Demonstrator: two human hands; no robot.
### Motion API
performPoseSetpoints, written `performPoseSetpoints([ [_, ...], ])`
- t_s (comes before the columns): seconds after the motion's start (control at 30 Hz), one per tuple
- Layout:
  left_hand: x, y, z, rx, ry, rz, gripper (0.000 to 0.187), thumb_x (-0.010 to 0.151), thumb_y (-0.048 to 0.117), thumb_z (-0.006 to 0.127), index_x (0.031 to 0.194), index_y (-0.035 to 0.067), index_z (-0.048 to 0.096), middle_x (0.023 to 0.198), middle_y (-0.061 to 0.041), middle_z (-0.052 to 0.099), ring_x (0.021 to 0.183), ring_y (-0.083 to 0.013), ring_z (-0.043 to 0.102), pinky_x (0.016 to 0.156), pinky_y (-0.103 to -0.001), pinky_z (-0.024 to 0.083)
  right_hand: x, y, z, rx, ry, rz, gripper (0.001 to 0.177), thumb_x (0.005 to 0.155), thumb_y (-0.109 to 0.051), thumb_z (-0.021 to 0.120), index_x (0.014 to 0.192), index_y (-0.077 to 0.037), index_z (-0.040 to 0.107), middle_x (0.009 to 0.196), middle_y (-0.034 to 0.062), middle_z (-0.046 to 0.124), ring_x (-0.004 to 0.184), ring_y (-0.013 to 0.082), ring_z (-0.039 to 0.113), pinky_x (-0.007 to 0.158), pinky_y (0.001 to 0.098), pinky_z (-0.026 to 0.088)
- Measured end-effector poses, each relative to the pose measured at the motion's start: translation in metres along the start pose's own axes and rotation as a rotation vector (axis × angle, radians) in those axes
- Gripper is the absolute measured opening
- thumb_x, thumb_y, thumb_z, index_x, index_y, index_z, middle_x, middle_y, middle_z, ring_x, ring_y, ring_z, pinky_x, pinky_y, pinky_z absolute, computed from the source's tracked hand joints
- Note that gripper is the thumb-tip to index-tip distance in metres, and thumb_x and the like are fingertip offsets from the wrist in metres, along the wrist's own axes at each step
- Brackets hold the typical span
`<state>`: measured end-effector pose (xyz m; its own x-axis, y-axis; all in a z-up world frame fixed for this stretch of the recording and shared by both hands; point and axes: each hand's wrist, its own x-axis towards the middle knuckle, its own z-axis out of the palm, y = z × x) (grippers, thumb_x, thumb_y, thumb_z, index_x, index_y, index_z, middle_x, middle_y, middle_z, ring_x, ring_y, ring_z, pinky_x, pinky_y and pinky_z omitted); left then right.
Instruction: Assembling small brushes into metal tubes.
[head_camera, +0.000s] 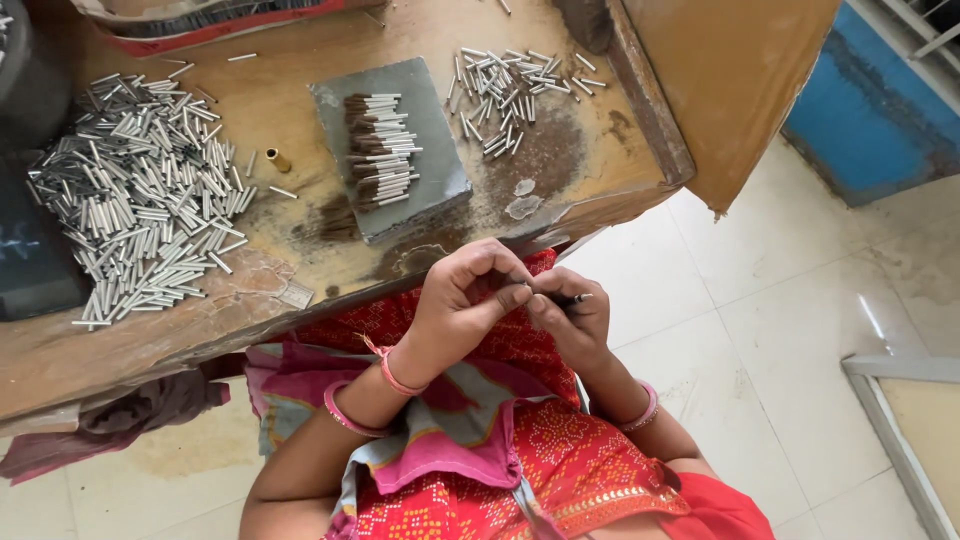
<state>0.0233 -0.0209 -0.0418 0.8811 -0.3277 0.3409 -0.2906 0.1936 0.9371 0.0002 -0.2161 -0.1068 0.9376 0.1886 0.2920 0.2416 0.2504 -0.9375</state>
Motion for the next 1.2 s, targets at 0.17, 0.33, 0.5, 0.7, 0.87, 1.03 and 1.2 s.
performPoseSetpoints([
  [0.17,-0.005,0.006,-0.004,0.021,0.019,0.031,0.012,0.089,-0.008,0.073,0.095,0.0,0.067,0.095,-0.005,0.064,0.089,-0.0128,0.063,0.082,-0.026,0.052,0.006,-0.015,0.012,-0.318,0.0,-0.14,0.009,0.102,-0.007,0.065,0.104,0.002,0.067,0.08,-0.0011,0.061,0.071,0.0035,0.051,0.063,0.0206,0.042],
  [0.33,-0.007,0.019,-0.005,0.012,0.025,0.014,0.01,0.09,-0.008,0.07,0.097,-0.001,0.067,0.095,-0.004,0.065,0.088,-0.0122,0.066,0.081,-0.026,0.055,0.01,-0.026,0.018,-0.37,-0.001,-0.109,0.011,0.101,-0.01,0.066,0.103,0.001,0.068,0.076,-0.0012,0.063,0.068,0.0031,0.053,0.06,0.0213,0.044],
  [0.5,-0.015,0.002,-0.01,-0.221,0.087,-0.039,0.007,0.099,-0.007,0.065,0.103,-0.002,0.067,0.095,-0.007,0.067,0.088,-0.013,0.066,0.08,-0.026,0.053,0.022,-0.051,0.037,-0.55,-0.085,-0.118,0.02,0.103,-0.008,0.055,0.119,0.004,0.059,0.083,0.0013,0.062,0.072,0.0068,0.059,0.066,0.0229,0.049],
  [0.7,-0.01,-0.003,-0.011,-0.407,0.228,-0.075,0.007,0.102,-0.005,0.062,0.107,-0.001,0.064,0.099,-0.005,0.07,0.09,-0.01,0.067,0.084,-0.025,0.056,0.014,-0.032,0.032,-0.597,-0.054,-0.258,0.022,0.107,-0.003,0.052,0.124,0.004,0.063,0.086,0.0074,0.063,0.072,0.0117,0.059,0.067,0.0258,0.05],
  [0.87,-0.009,-0.006,-0.007,-0.426,0.242,-0.084,0.007,0.101,-0.006,0.063,0.105,-0.001,0.064,0.097,-0.004,0.069,0.088,-0.0086,0.065,0.083,-0.024,0.055,0.018,-0.033,0.033,-0.614,-0.022,-0.319,0.021,0.109,-0.004,0.053,0.126,0.004,0.061,0.091,0.0069,0.067,0.072,0.0104,0.062,0.067,0.0235,0.052],
  [1.03,-0.009,-0.008,-0.004,-0.398,0.248,-0.077,0.006,0.101,-0.006,0.063,0.104,-0.001,0.064,0.095,-0.002,0.068,0.086,-0.0076,0.064,0.08,-0.023,0.054,0.016,-0.032,0.033,-0.555,0.007,-0.236,0.024,0.108,-0.004,0.053,0.129,0.005,0.062,0.084,0.0044,0.064,0.068,0.009,0.056,0.063,0.0228,0.048],
  [1.2,-0.011,-0.011,0.003,-0.283,0.25,0.001,0.009,0.1,-0.009,0.064,0.105,-0.001,0.062,0.098,-0.002,0.067,0.092,-0.0066,0.062,0.085,-0.022,0.053,0.016,-0.033,0.035,-0.637,0.02,-0.282,0.031,0.108,-0.003,0.052,0.137,0.004,0.056,0.075,0.0013,0.06,0.066,0.0067,0.056,0.063,0.0228,0.048],
])
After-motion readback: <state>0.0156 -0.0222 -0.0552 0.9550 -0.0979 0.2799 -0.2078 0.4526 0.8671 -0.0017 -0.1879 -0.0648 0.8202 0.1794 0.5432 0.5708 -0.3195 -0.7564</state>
